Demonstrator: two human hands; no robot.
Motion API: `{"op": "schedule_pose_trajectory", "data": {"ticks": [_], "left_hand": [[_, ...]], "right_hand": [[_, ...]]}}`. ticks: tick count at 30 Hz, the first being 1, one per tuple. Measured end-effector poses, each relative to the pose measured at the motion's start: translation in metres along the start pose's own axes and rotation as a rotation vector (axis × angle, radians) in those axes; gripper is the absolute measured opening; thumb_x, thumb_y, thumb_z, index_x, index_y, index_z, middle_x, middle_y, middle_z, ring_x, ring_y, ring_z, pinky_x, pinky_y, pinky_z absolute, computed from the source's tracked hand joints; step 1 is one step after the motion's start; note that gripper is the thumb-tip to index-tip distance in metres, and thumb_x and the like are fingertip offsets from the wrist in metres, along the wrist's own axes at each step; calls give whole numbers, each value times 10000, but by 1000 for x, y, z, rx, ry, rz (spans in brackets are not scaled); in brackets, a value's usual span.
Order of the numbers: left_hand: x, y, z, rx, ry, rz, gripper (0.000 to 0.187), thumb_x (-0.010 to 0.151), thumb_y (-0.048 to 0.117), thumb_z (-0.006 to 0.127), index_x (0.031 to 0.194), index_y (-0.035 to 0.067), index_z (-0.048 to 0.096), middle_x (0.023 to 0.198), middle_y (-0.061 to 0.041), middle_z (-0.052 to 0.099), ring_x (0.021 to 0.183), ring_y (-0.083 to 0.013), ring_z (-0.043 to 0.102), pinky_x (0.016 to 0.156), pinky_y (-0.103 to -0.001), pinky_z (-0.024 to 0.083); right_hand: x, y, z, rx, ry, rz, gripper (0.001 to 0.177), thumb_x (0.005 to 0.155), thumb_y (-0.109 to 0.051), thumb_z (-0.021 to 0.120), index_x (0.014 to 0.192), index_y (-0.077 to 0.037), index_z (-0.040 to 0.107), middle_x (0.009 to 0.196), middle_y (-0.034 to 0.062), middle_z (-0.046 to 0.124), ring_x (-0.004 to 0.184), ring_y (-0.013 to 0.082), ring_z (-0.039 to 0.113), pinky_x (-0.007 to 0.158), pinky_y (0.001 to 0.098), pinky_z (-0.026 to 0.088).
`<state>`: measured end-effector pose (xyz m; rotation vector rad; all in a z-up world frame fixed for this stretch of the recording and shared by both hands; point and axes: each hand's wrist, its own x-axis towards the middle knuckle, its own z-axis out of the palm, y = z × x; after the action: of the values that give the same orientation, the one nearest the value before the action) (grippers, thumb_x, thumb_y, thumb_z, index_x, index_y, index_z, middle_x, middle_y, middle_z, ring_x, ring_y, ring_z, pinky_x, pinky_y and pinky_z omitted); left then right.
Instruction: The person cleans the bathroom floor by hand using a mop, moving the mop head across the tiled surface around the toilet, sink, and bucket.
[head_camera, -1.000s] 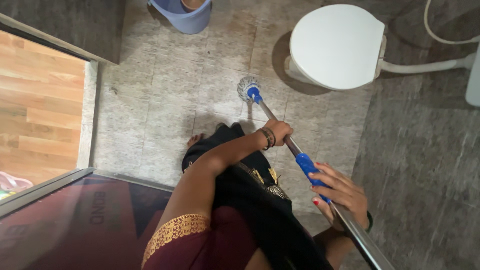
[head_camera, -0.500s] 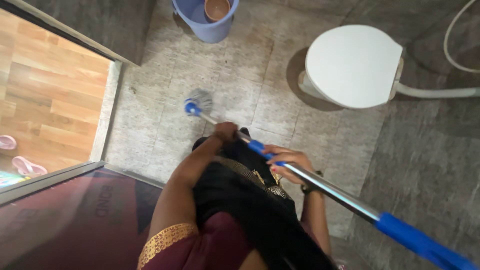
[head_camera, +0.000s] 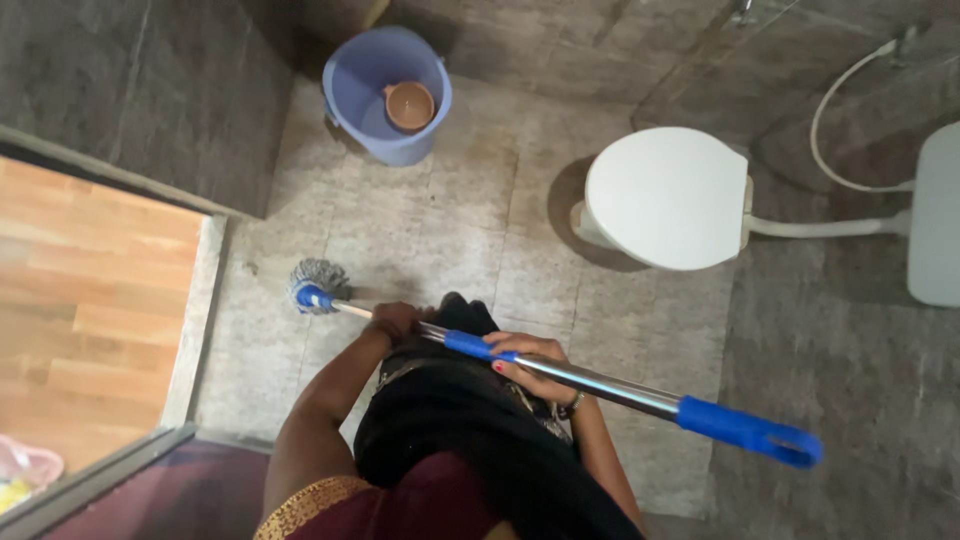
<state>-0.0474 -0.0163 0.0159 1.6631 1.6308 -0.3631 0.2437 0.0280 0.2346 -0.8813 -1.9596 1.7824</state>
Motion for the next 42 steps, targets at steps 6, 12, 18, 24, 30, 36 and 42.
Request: {"op": "schedule_pose_trajectory", "data": {"ticks": [6,12,18,24,30,36,42], "left_hand": [[56,27,-30,147,-44,300,252,759,350,686,948,224,796,1003,-94,773,972,-310,744,826,-440,589],[111,105,-43,173,-11,568,160,714,278,734,845,207,793,908,-99,766,916,-309,743,777,-446,592],[147,152,-73,127,111,695,156,720,205,730,872,209,769,917,-70,756,946,-297,730,762,-469,584],[155,128,-105,165,125,589,179,737,196,731,914,187,754,988,-76,730,1011,-305,709,771,-480,590],[112,37,-95,-62,299,623,134,723,216,725,842,155,729,939,-110,731,963,-344,705,799,-466,577],[54,-33,-76,-88,10,250,217,870,307,609,960,163,745,982,-143,749,964,-342,733,872,-466,585],[10,-85,-68,68,-94,39,314,879,411,672,995,147,796,1054,-135,756,1029,-330,727,900,-467,573]], "right_hand": [[-4,-35,-19,-150,280,-237,163,894,-40,753,1046,17,739,1145,201,768,1186,337,720,1118,470,514],[-49,-73,-16,-291,531,-92,165,843,-24,753,999,28,749,1136,212,767,1275,388,660,1090,499,499],[-45,-73,-10,-330,571,-113,153,844,-21,722,990,22,730,1172,215,749,1263,382,674,1068,497,523],[1,-57,-14,-423,449,-183,111,835,-77,763,924,-17,736,1138,163,772,1223,365,709,1048,491,554],[43,-44,-12,-210,254,-249,164,881,-169,792,936,-17,761,1213,175,758,1270,375,675,1081,507,544],[65,-23,12,30,53,-199,193,916,-180,781,1007,-11,759,1230,203,745,1302,372,648,1133,496,493],[87,1,49,97,0,-99,187,914,-155,783,1029,-14,738,1185,168,749,1147,289,711,1061,406,541]]}}
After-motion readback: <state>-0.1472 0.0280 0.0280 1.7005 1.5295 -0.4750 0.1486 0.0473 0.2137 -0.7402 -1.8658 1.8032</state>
